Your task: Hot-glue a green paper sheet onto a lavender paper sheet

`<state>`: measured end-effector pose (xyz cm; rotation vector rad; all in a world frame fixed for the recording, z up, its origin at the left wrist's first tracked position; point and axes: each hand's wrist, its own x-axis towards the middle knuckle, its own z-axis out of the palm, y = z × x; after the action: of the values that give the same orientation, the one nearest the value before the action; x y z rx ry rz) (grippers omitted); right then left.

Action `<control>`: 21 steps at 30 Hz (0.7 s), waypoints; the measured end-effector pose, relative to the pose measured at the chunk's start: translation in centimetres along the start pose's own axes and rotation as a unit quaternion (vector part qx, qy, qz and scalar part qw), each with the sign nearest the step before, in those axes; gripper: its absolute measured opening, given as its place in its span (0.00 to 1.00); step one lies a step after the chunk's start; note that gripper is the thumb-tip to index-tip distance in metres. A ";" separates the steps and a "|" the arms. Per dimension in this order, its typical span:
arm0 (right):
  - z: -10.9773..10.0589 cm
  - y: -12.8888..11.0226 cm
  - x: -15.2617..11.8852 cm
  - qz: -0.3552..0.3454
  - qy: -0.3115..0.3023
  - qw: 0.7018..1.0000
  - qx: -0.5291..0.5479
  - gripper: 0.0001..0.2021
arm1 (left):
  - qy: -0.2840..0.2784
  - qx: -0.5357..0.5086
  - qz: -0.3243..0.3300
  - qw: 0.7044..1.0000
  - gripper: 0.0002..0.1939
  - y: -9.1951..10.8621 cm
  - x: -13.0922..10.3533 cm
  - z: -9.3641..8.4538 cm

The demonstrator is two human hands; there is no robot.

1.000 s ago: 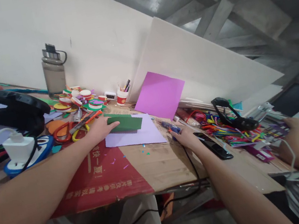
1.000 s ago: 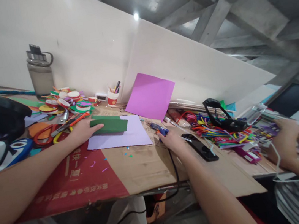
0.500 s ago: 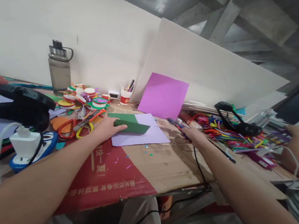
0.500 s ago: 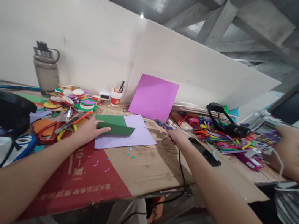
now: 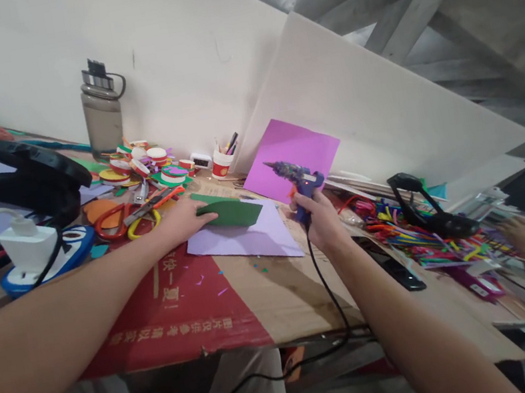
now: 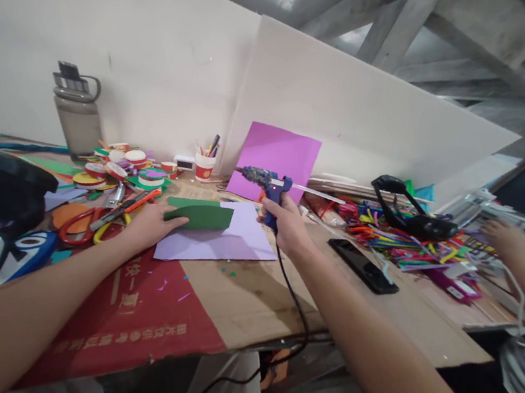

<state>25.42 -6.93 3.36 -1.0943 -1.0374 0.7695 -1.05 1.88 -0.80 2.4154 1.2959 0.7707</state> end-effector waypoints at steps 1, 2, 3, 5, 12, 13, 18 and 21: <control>0.5 -0.3 -0.1 -0.023 -0.009 1.000 0.005 0.13 | 0.003 0.012 -0.003 1.000 0.20 0.1 0.0 0.0; 1.0 -0.5 -0.2 -0.044 -0.022 0.999 0.007 0.14 | 0.005 0.021 -0.007 1.000 0.20 0.1 0.0 0.0; 1.3 -0.7 -0.3 -0.060 -0.041 0.997 0.002 0.14 | 0.007 0.025 -0.011 1.000 0.20 0.1 0.0 0.0; 1.6 -0.9 -0.4 -0.080 -0.089 0.992 -0.023 0.15 | 0.005 0.016 -0.018 1.000 0.19 0.1 0.1 0.0; 0.3 0.0 -1.2 -0.076 -0.224 0.952 -0.194 0.10 | 0.000 0.013 -0.093 0.996 0.28 -0.4 1.4 0.0; 0.2 0.1 -1.4 -0.079 -0.234 0.942 -0.227 0.10 | 0.000 0.006 -0.099 0.995 0.29 -0.5 1.6 0.0; 0.4 -0.4 -2.6 -0.158 -0.222 0.852 -0.447 0.06 | 0.007 -0.033 -0.087 0.996 0.27 -0.6 1.8 0.2; 0.8 -0.6 -3.3 -0.168 -0.203 0.796 -0.545 0.06 | 0.013 -0.018 -0.089 0.996 0.26 -0.3 1.6 0.1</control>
<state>23.49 -9.79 3.14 -1.6520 -2.1115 0.0212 -0.43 3.37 -0.55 2.2319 1.4707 0.7703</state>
